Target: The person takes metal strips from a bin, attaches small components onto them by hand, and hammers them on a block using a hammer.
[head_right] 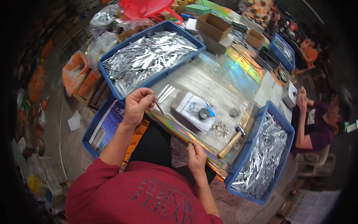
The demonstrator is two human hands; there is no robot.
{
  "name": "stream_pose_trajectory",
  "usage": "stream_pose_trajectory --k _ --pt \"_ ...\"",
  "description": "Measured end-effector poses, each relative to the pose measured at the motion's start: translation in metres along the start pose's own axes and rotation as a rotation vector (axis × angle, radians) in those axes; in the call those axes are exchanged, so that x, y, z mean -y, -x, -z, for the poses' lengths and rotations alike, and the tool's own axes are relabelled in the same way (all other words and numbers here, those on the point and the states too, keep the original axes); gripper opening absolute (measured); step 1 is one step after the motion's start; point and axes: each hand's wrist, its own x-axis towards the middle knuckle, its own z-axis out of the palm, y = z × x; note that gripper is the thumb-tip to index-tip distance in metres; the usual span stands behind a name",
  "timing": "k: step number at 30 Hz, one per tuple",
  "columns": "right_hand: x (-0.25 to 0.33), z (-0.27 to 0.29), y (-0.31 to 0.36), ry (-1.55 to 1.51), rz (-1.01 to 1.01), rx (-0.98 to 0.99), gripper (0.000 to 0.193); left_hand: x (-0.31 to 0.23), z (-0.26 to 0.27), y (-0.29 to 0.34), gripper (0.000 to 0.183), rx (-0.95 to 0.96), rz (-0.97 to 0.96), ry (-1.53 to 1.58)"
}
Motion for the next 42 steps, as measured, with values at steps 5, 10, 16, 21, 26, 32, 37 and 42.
stream_pose_trajectory --k 5,10,16,21,26,32,37,42 --pt "0.018 -0.010 -0.002 -0.291 -0.199 0.133 0.021 0.040 -0.035 0.030 0.009 0.066 0.279 0.230" --pt "0.017 -0.002 0.002 -0.412 -0.278 0.120 0.021 0.059 -0.054 0.049 0.010 0.133 0.403 0.319" --pt "0.011 0.007 0.010 -0.479 -0.294 0.093 0.019 0.070 -0.060 0.060 0.011 0.212 0.481 0.326" --pt "0.004 0.019 0.010 -0.392 -0.231 0.053 0.015 0.067 -0.052 0.057 0.013 0.335 0.559 0.141" --pt "0.006 0.034 0.005 0.221 0.074 -0.036 0.013 0.065 -0.056 0.059 0.005 0.535 0.258 -0.413" --pt "0.015 0.045 -0.007 0.458 0.205 0.060 0.013 0.076 -0.049 0.063 0.009 0.824 -0.134 -0.872" --pt "-0.005 0.072 -0.039 0.635 0.113 -0.281 0.012 0.084 -0.041 0.065 0.010 0.781 0.104 -0.693" --pt "-0.011 0.067 -0.058 1.073 0.115 -0.249 0.009 0.078 -0.042 0.062 0.010 0.706 0.425 -0.404"
